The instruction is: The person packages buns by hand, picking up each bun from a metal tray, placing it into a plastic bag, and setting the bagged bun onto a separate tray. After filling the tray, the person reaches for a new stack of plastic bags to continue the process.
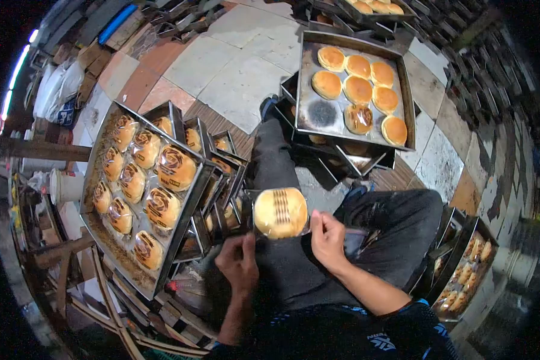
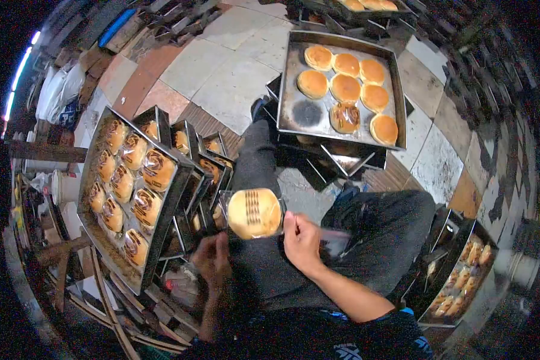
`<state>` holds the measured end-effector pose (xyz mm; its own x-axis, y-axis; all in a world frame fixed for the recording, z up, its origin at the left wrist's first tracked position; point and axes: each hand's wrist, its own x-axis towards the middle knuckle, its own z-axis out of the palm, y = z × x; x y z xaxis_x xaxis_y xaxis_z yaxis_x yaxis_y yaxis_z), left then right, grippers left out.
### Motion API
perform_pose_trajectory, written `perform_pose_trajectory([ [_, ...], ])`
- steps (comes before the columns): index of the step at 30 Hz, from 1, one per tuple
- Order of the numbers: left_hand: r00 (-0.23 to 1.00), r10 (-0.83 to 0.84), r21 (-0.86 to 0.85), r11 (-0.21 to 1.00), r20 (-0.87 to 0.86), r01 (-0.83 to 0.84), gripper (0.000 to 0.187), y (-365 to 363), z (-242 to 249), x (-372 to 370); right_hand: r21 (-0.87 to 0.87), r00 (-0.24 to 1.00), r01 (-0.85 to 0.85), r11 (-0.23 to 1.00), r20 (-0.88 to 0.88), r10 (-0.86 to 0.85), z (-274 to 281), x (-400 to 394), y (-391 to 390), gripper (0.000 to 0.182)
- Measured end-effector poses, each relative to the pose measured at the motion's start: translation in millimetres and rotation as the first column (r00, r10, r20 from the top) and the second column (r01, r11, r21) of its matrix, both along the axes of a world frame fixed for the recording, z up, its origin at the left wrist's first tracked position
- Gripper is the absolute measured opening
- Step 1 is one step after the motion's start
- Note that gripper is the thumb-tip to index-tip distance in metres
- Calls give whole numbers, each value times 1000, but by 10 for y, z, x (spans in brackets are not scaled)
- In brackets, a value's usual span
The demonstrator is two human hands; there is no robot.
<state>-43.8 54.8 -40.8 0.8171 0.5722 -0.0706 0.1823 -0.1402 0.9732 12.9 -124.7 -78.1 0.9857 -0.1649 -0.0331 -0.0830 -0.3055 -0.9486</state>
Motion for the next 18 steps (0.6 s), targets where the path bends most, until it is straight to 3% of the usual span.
perform_pose_trajectory([
  [1, 996, -60, 301, 953, 64, 38, 16, -20, -50, -117, 35, 973, -102, 994, -206, 107, -65, -125, -59, 31],
  [2, 984, -137, 575, 817, 116, 46, 17, -29, -80, -177, 93, 894, -196, 976, -391, 217, -100, -196, -135, 31],
  [3, 983, -147, 577, 815, 110, 57, 17, -23, -54, -204, -20, 905, -326, 945, -295, 306, -82, -157, -262, 28],
  [5, 989, -54, 434, 901, 137, -11, 19, -1, 100, -270, -242, 981, -190, 951, -6, 194, 304, 72, -346, 28],
  [6, 1000, -15, 480, 877, 26, 0, 20, 9, 257, -174, -196, 969, -245, 950, -93, 231, 501, 156, -394, 11],
  [7, 999, -7, 487, 874, 34, -10, 20, 59, 330, -29, -191, 968, -251, 949, -84, 239, 672, 284, -327, 11],
  [8, 997, -64, 379, 925, 45, 42, 20, 132, 385, 152, -216, 885, -409, 887, 146, 443, 836, 426, -195, 18],
  [9, 990, -127, 262, 959, 65, 106, 21, 176, 435, 343, -284, 714, -533, 797, 354, 604, 933, 514, -80, 32],
  [11, 992, -61, 47, 997, -114, 66, 21, 160, 525, 729, -337, 687, -626, 703, 189, 702, 720, 614, 89, 56],
  [12, 997, -74, -54, 996, -26, 73, 22, 171, 446, 841, -162, 718, -656, 737, 165, 676, 573, 716, 104, 58],
  [13, 998, -2, -26, 1000, 61, 4, 23, 110, 485, 960, -100, 726, -676, 730, 81, 683, 504, 862, 47, 62],
  [15, 1000, -5, -181, 983, 23, 9, 21, 133, 404, 971, 23, 869, -495, 868, -6, 495, 316, 1127, -91, 57],
  [16, 995, -90, 107, 991, 38, 85, 21, 30, 352, 1014, 211, 937, -295, 932, -128, 326, 149, 1261, -146, 55],
  [17, 985, -172, 386, 911, 29, 148, 21, -167, 300, 1036, 361, 947, -57, 931, -277, 166, -45, 1409, -205, 55],
  [18, 943, -326, 197, 922, -65, 333, 22, -383, 289, 1010, 361, 947, 43, 931, -313, 78, -235, 1592, -272, 53],
])
